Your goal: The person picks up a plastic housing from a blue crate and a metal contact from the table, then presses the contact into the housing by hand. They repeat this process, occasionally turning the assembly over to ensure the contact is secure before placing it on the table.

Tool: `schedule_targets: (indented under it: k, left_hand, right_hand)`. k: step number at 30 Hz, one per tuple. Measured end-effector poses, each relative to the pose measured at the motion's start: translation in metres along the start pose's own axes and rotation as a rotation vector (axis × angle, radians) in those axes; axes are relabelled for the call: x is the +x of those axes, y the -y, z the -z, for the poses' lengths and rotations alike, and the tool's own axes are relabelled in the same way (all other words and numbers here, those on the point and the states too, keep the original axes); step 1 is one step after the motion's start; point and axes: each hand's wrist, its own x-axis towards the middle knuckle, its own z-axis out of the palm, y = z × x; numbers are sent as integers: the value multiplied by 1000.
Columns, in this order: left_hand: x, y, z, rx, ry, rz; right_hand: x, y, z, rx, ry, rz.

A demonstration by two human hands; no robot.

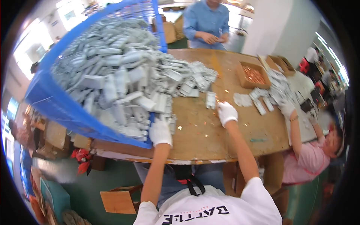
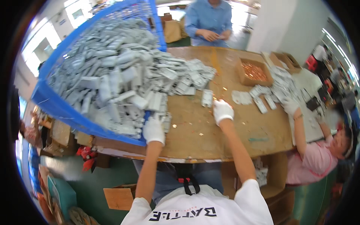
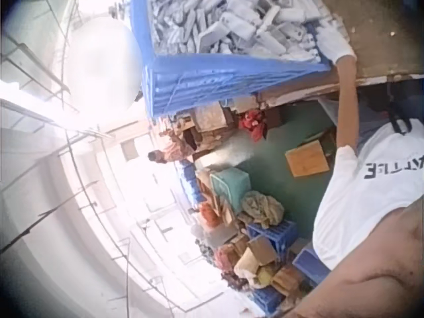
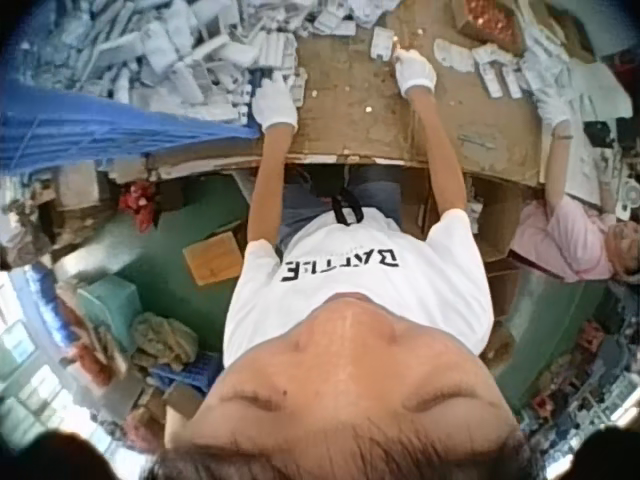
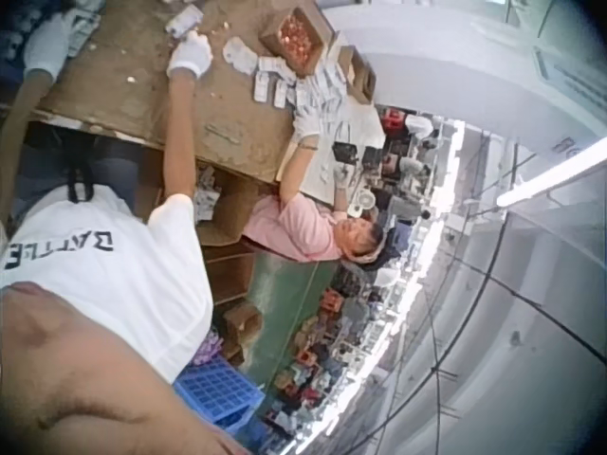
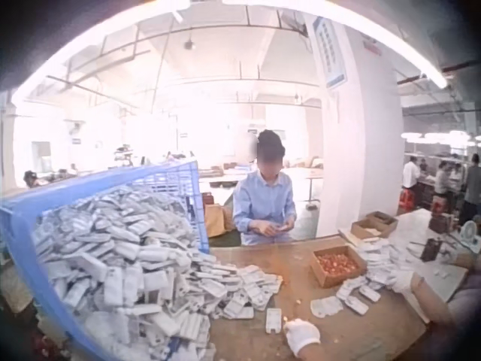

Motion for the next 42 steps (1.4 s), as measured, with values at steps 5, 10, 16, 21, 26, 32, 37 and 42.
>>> schedule_targets:
  k: [5, 10, 16, 21, 26, 32, 37, 42]
  left_hand:
    - [-21, -8, 14, -246, -72, -90]
    - [-21, 4, 14, -1080, 138, -63]
    - [-27, -3, -7, -1327, 218, -146]
    - [-42, -20, 15, -1269, 209, -145]
    - [-51, -40, 19, -1248, 212, -162]
    - [-54, -66, -10, -1260, 160, -96]
    - [-52, -74, -17, -1267, 130, -23]
    - [-50, -73, -12, -1279, 116, -39]
  right_hand:
    - [-6, -2, -2, -7, 51, -40]
    - [5, -1, -5, -47, 64, -6]
    - [27, 4, 7, 5, 245, -43]
    - [26, 3, 2, -42, 266, -83]
    - [18, -11, 0, -4, 240, -27]
    - [20, 7, 14, -87, 256, 4]
    - [16, 6, 22, -113, 283, 25]
    - [16, -1, 24, -107, 334, 81]
